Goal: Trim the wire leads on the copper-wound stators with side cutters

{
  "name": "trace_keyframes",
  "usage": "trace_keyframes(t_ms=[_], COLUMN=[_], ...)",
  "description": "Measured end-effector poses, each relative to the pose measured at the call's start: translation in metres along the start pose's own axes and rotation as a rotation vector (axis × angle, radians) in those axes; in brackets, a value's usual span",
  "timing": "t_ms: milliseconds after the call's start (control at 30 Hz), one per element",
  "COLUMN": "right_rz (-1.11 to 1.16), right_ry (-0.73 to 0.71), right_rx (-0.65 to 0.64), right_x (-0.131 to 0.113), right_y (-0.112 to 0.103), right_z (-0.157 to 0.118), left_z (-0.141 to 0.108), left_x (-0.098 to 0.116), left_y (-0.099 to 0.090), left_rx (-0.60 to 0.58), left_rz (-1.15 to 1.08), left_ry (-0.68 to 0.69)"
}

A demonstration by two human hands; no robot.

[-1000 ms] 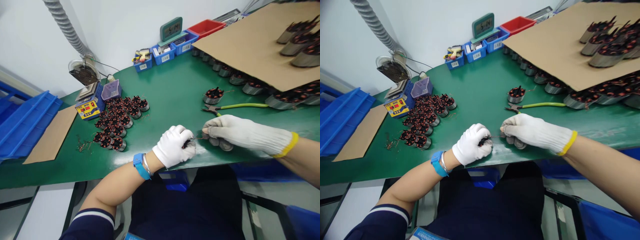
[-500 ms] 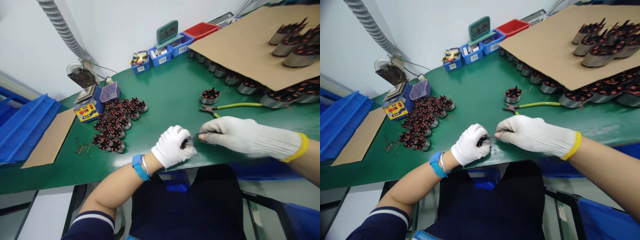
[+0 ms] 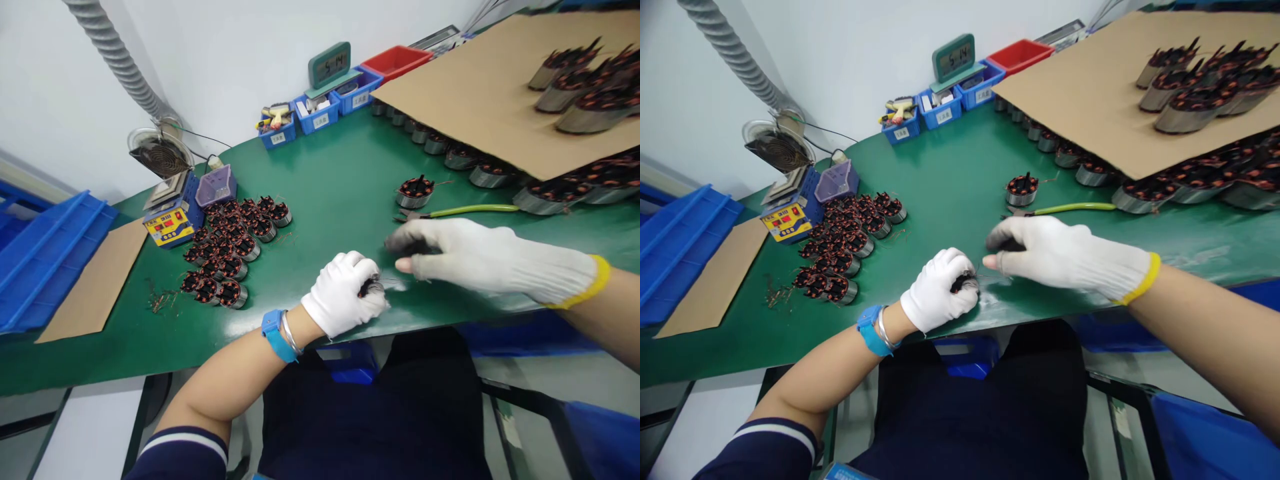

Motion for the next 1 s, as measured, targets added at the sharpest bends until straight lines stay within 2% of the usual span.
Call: trace_keyframes(t_ms=[33, 67, 133, 200, 300, 400, 500, 733, 867, 1000], right_rz=[0.048, 0.109, 0.285, 0.482, 0.639, 0.674, 0.691, 0.663, 0.641, 0.628], right_ry=[0.019, 0.039, 0.073, 0.135, 0.216, 0.206, 0.180, 0.169, 0.109, 0.020], right_rx=[0.000, -0.069, -0.303, -0.467, -0.561, -0.606, -0.589, -0.431, -0.385, -0.290], right_x=[0.000, -0.001, -0.008, -0.015, -0.020, -0.023, -0.024, -0.021, -0.024, -0.032], right_y=[0.000, 0.007, 0.031, 0.052, 0.069, 0.074, 0.071, 0.069, 0.067, 0.053], right_z=[0.004, 0.007, 0.010, 0.008, 0.004, 0.000, -0.001, -0.001, -0.005, -0.010], left_z=[0.000, 0.000, 0.000, 0.000, 0.000, 0.000, -0.002, -0.015, -0.014, -0.009], left_x=[0.000, 0.000, 0.000, 0.000, -0.002, -0.004, -0.005, -0.009, -0.031, -0.055], left_y=[0.000, 0.000, 0.001, 0.001, 0.002, 0.002, 0.000, -0.008, -0.005, -0.009], left_rx=[0.001, 0.001, 0.006, 0.016, 0.030, 0.041, 0.070, 0.180, 0.159, 0.129], left_rz=[0.000, 0.002, 0.008, 0.009, -0.001, -0.020, -0.079, -0.337, -0.650, -0.996], left_ry=[0.001, 0.002, 0.005, 0.009, 0.014, 0.008, 0.005, -0.070, -0.221, -0.346])
Point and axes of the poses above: each hand's wrist, its own z-axis towards the middle knuckle, its own y-axis out of the palm, x = y × z, the point moved 8 cm from there along z, towards the middle knuckle, and after that the axes turned 1 degree about z, right-handed, at the moved point
